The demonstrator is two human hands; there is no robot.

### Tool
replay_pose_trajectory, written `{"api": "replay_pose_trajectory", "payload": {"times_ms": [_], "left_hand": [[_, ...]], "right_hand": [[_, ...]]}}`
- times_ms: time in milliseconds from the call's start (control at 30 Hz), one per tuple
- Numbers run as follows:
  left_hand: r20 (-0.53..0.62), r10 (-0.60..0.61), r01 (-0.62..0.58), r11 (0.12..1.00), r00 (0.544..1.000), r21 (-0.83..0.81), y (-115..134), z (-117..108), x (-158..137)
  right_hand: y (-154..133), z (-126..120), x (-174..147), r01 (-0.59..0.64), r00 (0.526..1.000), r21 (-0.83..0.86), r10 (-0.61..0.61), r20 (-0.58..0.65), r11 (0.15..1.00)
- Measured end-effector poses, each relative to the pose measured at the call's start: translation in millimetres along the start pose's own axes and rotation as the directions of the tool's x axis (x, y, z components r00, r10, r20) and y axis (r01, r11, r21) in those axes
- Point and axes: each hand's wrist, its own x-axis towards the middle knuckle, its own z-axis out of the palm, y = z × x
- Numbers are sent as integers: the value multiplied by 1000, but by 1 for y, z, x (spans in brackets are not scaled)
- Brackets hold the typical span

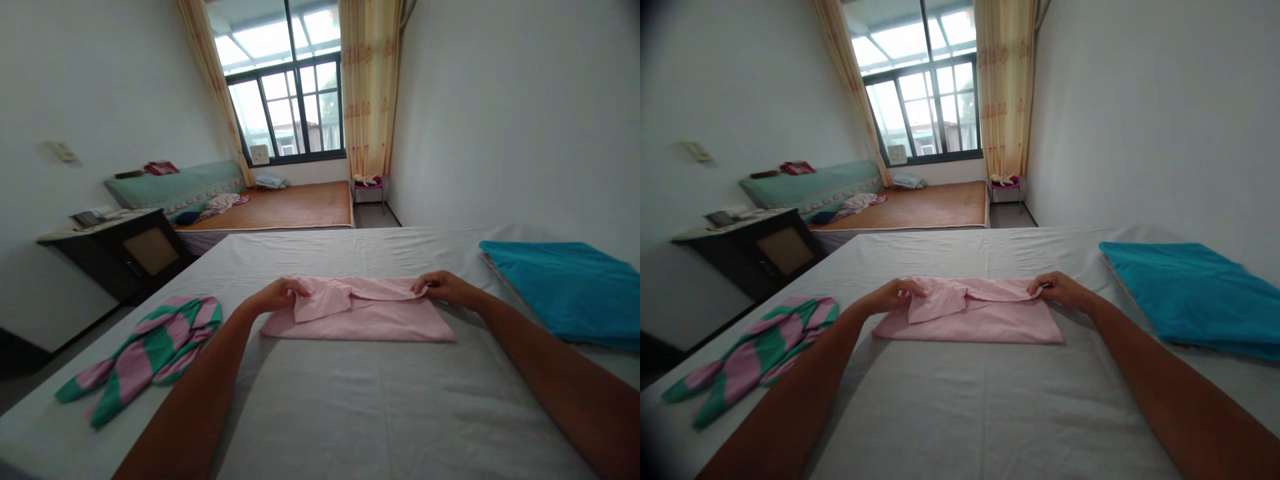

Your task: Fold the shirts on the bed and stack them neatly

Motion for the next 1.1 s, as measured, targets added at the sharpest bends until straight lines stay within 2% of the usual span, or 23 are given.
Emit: {"api": "replay_pose_trajectory", "payload": {"times_ms": [100,167,200,333,400,467,500,567,633,667,733,833,967,1100], "left_hand": [[46,55,-60,992,997,111,7,2,0],[121,77,-97,980,990,175,10,2,-1],[122,60,-84,975,991,206,11,1,-2],[-9,-70,70,955,998,287,4,-10,-9],[23,-73,64,963,997,263,-1,-16,-14],[17,-68,62,969,998,241,-4,-19,-14],[-32,-70,75,967,997,245,-3,-17,-12],[-191,-48,99,959,981,265,2,-8,-4],[-271,34,48,956,962,289,12,11,9],[-261,87,-4,952,962,305,18,23,15],[-162,160,-93,928,974,361,29,48,24],[-34,123,-96,893,992,440,39,78,29],[9,55,-52,867,998,496,40,87,25],[-26,24,-6,848,999,531,42,85,23]], "right_hand": [[-1,1,0,12,999,-23,-13,-42,1000],[-2,2,-1,25,999,-48,-27,-31,999],[-3,2,-1,33,999,-62,-34,-10,998],[-3,-1,-1,92,994,-161,-81,77,983],[-3,-5,1,143,987,-250,-119,108,958],[-4,-7,4,159,987,-373,-144,67,914],[-6,-6,6,144,988,-438,-156,9,887],[-14,4,11,104,969,-536,-206,-135,838],[-27,24,14,125,945,-576,-273,-178,808],[-33,37,15,162,945,-581,-296,-143,798],[-44,64,16,232,958,-595,-287,1,769],[-45,88,14,236,971,-649,-199,131,723],[-22,78,13,81,996,-729,-88,29,679],[0,58,15,-36,996,-760,-34,-77,648]]}}
